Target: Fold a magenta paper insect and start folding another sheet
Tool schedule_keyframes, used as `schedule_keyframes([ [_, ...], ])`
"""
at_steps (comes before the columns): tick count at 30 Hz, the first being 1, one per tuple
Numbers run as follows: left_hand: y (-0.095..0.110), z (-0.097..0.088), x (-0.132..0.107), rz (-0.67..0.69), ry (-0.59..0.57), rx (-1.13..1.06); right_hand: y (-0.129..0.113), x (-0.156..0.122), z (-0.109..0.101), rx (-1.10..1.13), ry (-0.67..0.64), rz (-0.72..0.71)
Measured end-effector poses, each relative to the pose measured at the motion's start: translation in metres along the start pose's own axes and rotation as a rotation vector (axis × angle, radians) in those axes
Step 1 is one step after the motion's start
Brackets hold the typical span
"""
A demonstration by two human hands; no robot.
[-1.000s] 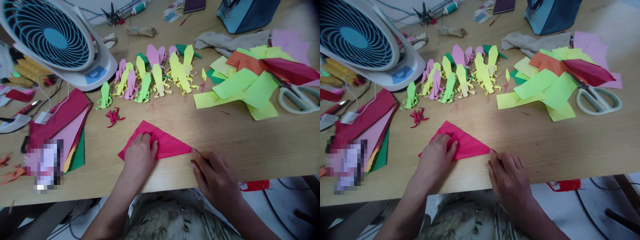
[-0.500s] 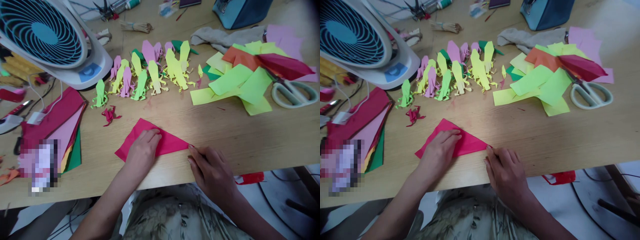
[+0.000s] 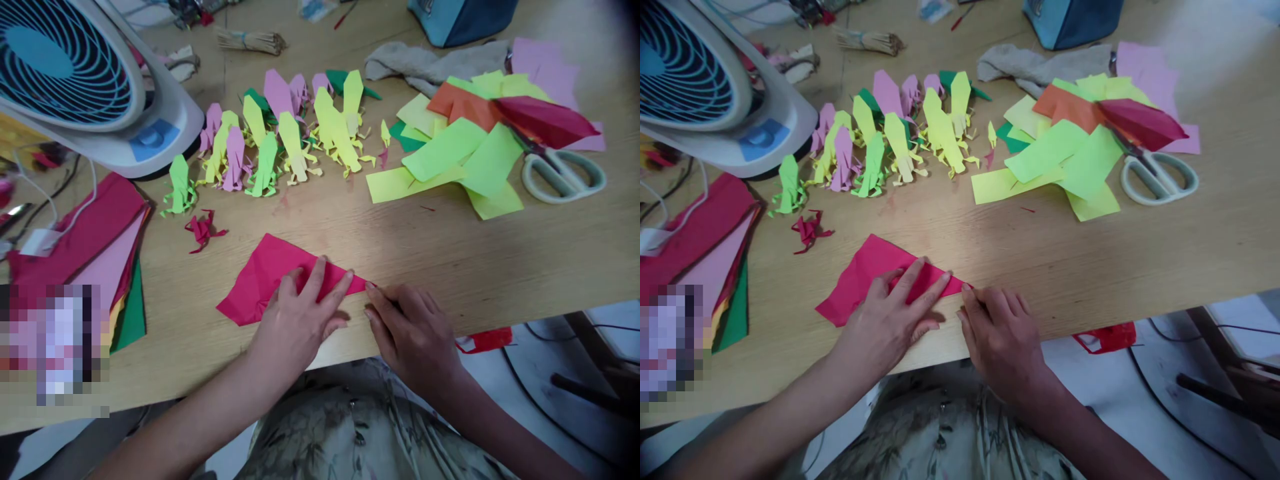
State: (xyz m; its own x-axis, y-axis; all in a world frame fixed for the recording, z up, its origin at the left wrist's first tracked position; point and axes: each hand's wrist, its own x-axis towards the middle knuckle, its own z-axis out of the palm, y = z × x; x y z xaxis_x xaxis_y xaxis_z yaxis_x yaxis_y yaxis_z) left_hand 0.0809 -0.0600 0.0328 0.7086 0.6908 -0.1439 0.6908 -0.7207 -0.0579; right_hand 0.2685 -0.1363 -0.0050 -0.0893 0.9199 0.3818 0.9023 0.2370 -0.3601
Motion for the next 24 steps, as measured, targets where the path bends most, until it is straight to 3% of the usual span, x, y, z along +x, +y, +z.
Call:
schedule_keyframes([
  [24,0.0055,-0.0020,-0.0052,0.004,-0.066,0.115,0.0014,-0.0007,-0.0003,-0.050,0.002,-0.026],
])
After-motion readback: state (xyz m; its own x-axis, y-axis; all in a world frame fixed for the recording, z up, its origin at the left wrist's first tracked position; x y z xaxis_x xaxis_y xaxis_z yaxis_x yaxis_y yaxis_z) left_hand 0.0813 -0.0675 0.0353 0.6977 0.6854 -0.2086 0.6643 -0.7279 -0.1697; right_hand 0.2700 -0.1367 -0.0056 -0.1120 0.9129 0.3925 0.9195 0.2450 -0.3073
